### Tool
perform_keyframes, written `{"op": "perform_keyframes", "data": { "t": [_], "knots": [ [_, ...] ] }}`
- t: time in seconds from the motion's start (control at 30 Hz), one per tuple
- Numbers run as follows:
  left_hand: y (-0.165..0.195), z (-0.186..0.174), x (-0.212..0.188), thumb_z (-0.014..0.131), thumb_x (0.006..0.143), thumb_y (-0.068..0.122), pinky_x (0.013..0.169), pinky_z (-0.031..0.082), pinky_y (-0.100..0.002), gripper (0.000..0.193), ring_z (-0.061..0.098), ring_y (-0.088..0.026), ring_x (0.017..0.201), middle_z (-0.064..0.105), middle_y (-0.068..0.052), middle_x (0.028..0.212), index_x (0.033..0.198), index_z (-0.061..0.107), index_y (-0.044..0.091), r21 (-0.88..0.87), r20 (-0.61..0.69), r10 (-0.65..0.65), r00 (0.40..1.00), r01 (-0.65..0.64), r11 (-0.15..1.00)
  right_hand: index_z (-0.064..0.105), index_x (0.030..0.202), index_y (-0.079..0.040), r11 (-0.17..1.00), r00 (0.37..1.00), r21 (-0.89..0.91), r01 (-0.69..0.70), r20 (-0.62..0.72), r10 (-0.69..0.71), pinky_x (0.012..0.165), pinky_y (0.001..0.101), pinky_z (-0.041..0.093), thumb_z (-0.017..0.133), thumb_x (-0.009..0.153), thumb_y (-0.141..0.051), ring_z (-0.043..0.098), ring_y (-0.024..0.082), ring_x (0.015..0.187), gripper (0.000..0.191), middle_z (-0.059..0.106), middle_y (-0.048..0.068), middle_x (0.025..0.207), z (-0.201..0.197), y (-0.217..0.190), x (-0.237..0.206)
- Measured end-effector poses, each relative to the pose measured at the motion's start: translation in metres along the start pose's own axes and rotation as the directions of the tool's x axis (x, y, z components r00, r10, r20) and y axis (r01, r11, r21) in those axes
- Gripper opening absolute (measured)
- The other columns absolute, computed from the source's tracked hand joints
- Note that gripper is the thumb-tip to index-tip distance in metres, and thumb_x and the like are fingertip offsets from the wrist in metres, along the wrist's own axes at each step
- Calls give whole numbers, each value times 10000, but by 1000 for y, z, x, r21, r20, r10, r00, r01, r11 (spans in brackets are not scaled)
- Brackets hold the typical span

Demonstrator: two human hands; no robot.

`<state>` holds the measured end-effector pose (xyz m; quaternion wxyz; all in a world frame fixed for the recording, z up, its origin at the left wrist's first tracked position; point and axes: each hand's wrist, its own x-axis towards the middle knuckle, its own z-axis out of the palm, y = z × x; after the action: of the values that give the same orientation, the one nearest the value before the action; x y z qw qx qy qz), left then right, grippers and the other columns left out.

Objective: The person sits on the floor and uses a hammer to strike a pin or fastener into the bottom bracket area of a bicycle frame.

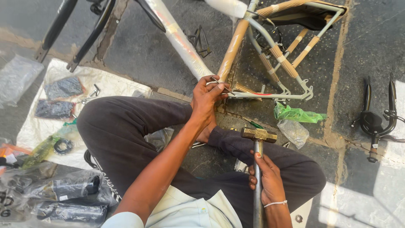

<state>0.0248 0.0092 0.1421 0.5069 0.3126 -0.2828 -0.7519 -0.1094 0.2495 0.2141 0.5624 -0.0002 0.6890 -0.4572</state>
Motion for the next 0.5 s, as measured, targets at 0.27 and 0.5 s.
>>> {"op": "perform_keyframes", "data": {
  "t": [0.27, 0.5],
  "knots": [
    [-27, -16, -11, 672, 998, 111, 747, 586, -285, 164, 676, -124, 829, 682, -42, 939, 1115, 644, 0, 40, -22, -8, 1000, 9, 999, 642, 1292, -79, 986, 989, 71, 148, -36, -146, 356, 259, 354, 602, 954, -341, 434, 102, 420, 430, 495, 46, 615, 7, -12, -72],
    [-135, -46, -48, 641, 832, -35, 623, 599, -333, 134, 697, -201, 683, 679, -96, 828, 966, 648, -26, 161, -359, -266, 895, 340, 926, 634, 1281, -64, 982, 985, 139, 128, -137, -109, 365, 253, 344, 579, 985, -349, 425, 96, 444, 415, 483, 31, 652, 12, -1, -87]
  ]
}}
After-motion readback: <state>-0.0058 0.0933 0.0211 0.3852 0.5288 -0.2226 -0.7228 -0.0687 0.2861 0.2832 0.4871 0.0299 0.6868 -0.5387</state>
